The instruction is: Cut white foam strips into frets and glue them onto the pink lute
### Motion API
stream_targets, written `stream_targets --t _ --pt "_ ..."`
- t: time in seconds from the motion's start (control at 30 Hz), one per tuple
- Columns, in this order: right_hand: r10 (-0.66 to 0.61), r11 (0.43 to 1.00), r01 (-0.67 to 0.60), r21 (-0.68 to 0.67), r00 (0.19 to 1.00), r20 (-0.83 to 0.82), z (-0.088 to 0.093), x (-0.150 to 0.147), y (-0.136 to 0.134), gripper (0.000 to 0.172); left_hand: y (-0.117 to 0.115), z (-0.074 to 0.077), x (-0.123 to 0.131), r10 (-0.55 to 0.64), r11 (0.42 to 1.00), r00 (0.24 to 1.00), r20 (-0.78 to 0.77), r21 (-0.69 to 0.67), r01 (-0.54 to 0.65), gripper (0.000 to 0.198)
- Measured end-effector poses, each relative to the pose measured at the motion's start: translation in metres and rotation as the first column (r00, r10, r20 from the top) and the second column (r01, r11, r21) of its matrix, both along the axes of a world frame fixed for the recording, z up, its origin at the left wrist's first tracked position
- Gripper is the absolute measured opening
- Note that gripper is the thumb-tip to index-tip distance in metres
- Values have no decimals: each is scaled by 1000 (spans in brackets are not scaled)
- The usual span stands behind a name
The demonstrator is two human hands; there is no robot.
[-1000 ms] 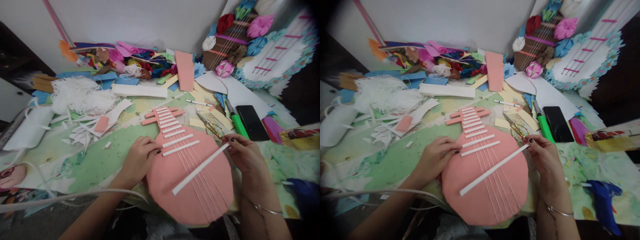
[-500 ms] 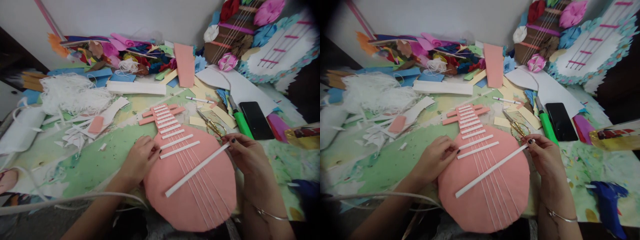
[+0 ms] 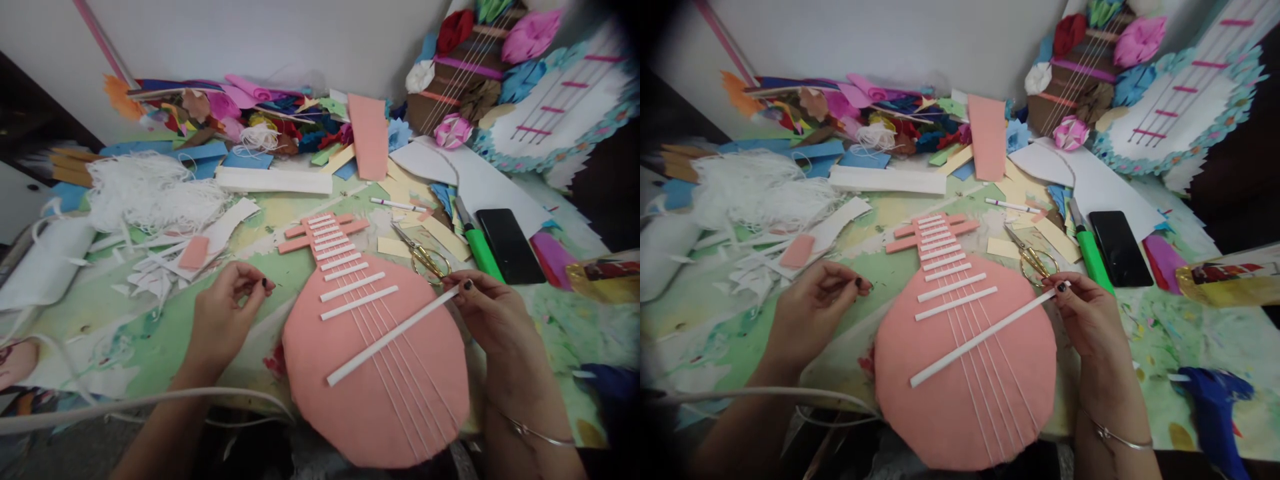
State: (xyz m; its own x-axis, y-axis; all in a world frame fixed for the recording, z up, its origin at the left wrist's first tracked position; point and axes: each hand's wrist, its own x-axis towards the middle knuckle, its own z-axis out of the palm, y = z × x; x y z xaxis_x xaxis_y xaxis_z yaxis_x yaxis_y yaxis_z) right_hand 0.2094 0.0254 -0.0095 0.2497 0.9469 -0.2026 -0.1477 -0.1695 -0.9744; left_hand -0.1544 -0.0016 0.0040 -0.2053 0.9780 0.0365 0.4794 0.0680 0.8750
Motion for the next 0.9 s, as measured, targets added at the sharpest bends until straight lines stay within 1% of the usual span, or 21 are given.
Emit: stream_targets --t 0.07,0.13,0.23,0.3,0.33,0.37,0.43,0.5,0.53,0.57,0.63,0.73,0.9 --pt "9 1000 -9 6 1000 -17 0 1 0 26 -2 1 -2 9 998 999 50 -70 -6 19" --pt "16 1000 -15 18 999 -37 0 1 0 30 -3 2 0 -1 988 996 89 -154 15 26" --pt "20 999 -17 41 998 -63 -1 0 0 30 -7 -1 7 -75 955 977 201 -266 128 30" --pt "6 998 -1 62 997 -71 -3 0 1 28 -12 -6 13 -154 939 955 254 -264 221 32" --pt "-10 997 16 74 997 -74 -3 0 0 25 -15 -8 16 -196 943 949 246 -217 251 35" --pt "-31 996 37 87 997 -75 -4 0 0 23 -18 -10 20 -237 953 951 198 -141 267 38" --pt "-62 992 70 104 995 -81 -5 0 0 21 -25 -11 27 -285 956 959 3 66 284 44" --pt "-72 989 83 119 993 -95 -4 -1 0 22 -30 -8 33 -286 910 935 -211 246 334 39" --pt "-68 989 81 125 992 -104 -4 -1 0 22 -32 -6 36 -289 879 915 -281 302 370 34" --pt "-66 988 80 130 992 -111 -3 -2 0 23 -32 -5 39 -302 849 899 -319 339 405 29" --pt "-75 987 91 134 990 -118 -2 -3 0 23 -32 -3 42 -343 801 882 -324 389 454 21" --pt "-91 986 106 132 989 -113 -1 -5 -1 24 -30 -5 47 -388 757 875 -289 442 481 14" --pt "-97 985 112 130 988 -119 -1 -5 -1 22 -30 -12 51 -418 729 865 -277 466 502 14"
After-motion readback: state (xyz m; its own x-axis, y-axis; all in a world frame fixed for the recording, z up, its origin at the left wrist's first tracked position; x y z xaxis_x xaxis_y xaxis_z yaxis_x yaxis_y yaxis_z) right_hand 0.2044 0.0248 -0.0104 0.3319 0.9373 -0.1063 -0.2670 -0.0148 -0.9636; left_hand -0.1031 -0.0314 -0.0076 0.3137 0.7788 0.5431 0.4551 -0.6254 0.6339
